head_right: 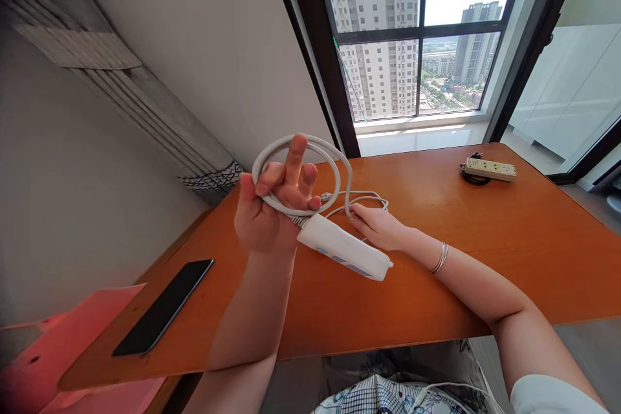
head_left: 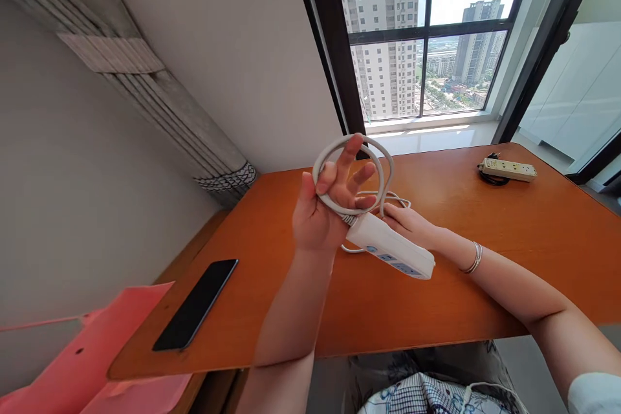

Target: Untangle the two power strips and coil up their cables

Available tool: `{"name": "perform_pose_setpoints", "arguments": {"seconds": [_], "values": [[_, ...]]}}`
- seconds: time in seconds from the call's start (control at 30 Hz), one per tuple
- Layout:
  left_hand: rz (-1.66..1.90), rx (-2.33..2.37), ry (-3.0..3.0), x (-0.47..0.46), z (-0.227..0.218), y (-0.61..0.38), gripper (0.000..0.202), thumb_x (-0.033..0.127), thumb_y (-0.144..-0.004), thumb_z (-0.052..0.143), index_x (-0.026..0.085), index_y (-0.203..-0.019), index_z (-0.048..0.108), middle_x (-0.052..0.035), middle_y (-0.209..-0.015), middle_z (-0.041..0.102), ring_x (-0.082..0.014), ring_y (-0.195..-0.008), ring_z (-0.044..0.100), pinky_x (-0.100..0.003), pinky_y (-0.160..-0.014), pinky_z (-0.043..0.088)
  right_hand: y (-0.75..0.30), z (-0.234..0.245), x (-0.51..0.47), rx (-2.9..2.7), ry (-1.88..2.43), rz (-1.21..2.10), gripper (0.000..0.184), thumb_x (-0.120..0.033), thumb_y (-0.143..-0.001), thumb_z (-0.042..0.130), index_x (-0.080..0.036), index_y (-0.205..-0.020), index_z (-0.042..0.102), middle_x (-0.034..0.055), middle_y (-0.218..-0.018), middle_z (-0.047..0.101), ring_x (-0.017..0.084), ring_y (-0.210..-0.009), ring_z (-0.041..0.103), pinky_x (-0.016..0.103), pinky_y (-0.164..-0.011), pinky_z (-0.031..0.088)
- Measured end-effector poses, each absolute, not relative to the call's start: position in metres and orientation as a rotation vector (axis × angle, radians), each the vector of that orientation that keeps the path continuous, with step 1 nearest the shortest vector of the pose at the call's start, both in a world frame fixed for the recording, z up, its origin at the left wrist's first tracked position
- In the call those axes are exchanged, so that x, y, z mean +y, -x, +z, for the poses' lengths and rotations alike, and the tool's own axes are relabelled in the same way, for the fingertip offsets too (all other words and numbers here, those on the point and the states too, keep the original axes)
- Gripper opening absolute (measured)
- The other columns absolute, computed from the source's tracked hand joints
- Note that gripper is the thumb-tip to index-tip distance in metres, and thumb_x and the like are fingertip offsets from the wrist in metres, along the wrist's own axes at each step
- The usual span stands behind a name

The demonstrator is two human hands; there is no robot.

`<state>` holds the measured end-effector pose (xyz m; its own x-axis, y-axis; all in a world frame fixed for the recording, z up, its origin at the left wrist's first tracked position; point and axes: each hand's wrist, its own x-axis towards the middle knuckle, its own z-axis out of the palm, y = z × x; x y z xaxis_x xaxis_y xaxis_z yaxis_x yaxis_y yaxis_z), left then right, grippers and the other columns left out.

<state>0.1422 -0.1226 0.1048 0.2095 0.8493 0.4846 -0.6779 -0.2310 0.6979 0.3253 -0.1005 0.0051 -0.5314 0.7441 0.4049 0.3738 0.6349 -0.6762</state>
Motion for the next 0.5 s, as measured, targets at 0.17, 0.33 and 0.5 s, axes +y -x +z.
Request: {"name": "perform_pose_setpoints", "arguments": {"seconds": [0.17, 0.33, 0.5], "values": [[1.563, 0.165, -1.112, -0.129, 0.118, -0.134, 0.039, 0.050, -0.094, 0.056, 0.021, -0.070, 0.048, 0.0019, -0.149, 0.052, -0.0316, -0.148, 0.037, -0.044, -0.095, 0.060, -0.333, -0.012, -0.091, -1.958, 0.820, 0.163, 0.028, -0.024, -0.102, 0.039, -0.021, -0.127, 0.052, 0.0052, -0.091, 0.064, 0.016, -0.071, 0.058, 0.029, -0.067, 0.047], [1.591, 0.157, -1.138, -0.127, 0.121, -0.135, 0.040, 0.050, -0.093, 0.058, 0.021, -0.068, 0.047, 0.0013, -0.150, 0.052, -0.0296, -0.150, 0.034, -0.049, -0.113, 0.047, -0.343, -0.005, -0.088, -2.023, 0.705, -0.195, 0.034, -0.019, -0.101, 0.041, -0.022, -0.127, 0.063, 0.0030, -0.082, 0.062, 0.012, -0.063, 0.054, 0.024, -0.059, 0.041], [1.540, 0.203, -1.209, -0.118, 0.114, -0.140, 0.043, 0.053, -0.085, 0.069, 0.020, -0.068, 0.049, 0.0008, -0.151, 0.051, -0.0311, -0.149, 0.036, -0.050, -0.111, 0.048, -0.360, 0.032, -0.097, -2.270, 0.512, -0.469, 0.030, -0.033, -0.102, 0.048, -0.023, -0.118, 0.072, -0.0002, -0.068, 0.057, 0.010, -0.056, 0.045, 0.027, -0.053, 0.028]]}}
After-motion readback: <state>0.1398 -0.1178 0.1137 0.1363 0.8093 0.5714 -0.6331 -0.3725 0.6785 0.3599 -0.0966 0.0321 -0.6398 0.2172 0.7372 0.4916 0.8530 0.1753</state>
